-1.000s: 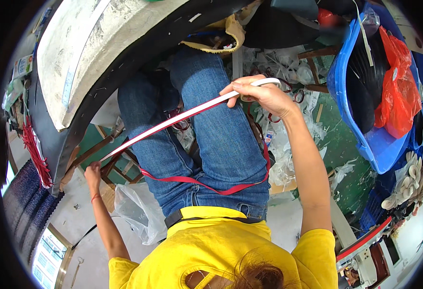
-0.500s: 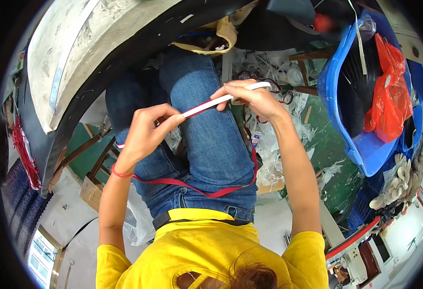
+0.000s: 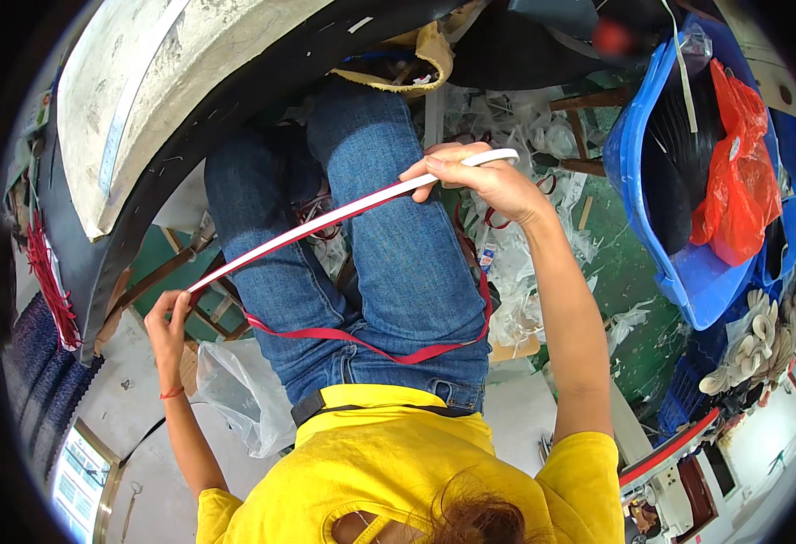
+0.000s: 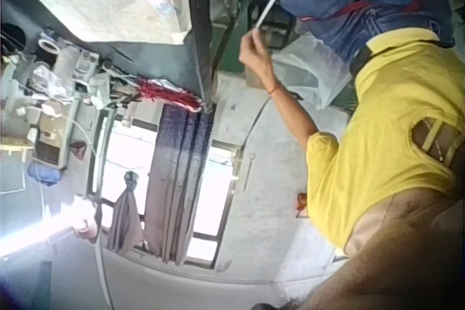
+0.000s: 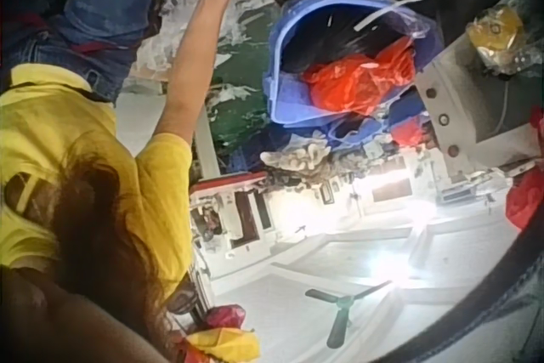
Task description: Untangling red shoe straps from a bag, measuring and cutting them, and organizing items on a workbench.
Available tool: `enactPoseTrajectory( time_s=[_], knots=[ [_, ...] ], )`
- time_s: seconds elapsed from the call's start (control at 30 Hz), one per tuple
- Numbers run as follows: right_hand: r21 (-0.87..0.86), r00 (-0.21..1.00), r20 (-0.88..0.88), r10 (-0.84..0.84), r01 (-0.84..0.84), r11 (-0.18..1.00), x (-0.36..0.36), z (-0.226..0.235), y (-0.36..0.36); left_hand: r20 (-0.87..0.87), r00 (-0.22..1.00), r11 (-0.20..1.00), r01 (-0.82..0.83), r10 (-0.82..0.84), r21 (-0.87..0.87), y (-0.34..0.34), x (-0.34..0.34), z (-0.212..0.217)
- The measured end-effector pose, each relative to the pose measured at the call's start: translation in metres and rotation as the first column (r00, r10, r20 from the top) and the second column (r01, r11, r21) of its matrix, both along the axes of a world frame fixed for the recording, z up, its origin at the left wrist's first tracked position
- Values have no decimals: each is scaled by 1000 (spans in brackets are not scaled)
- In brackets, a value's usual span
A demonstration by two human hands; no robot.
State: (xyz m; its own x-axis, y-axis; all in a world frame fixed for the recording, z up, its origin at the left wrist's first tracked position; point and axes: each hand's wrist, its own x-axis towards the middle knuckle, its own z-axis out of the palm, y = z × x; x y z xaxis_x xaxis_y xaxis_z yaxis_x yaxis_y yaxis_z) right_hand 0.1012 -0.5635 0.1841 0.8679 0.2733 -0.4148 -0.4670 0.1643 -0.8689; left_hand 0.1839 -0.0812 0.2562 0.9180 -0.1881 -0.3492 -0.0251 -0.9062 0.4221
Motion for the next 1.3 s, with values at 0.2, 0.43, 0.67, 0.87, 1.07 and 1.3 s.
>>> enactPoseTrajectory(
  time_s=[0.2, 0.43, 0.67, 0.87, 1.07, 1.3],
  knots=[
    [-17, 1000, -4, -21, 21, 1000, 0, 4, 3, 64, 966, 965, -253, 249, 74, 131, -2, -26],
    [29, 993, -69, -100, 102, 994, -6, 0, 3, 420, 865, 959, 216, -276, 185, -41, 21, -35],
    [6, 993, -50, -104, 104, 995, -4, -6, 4, -322, 829, 859, 318, -457, -401, -242, 12, -9],
    [129, 994, -76, -82, 91, 987, -4, -11, -6, -140, 834, 769, 409, -533, -492, -230, 10, -20],
    [103, 998, -49, -43, 48, 994, -2, -8, -2, -149, 920, 885, 289, -362, -366, -159, 4, -3],
    [79, 997, -65, -42, 47, 996, -5, -13, -5, -75, 992, 993, 95, -101, -69, -50, -1, 0]
  ],
)
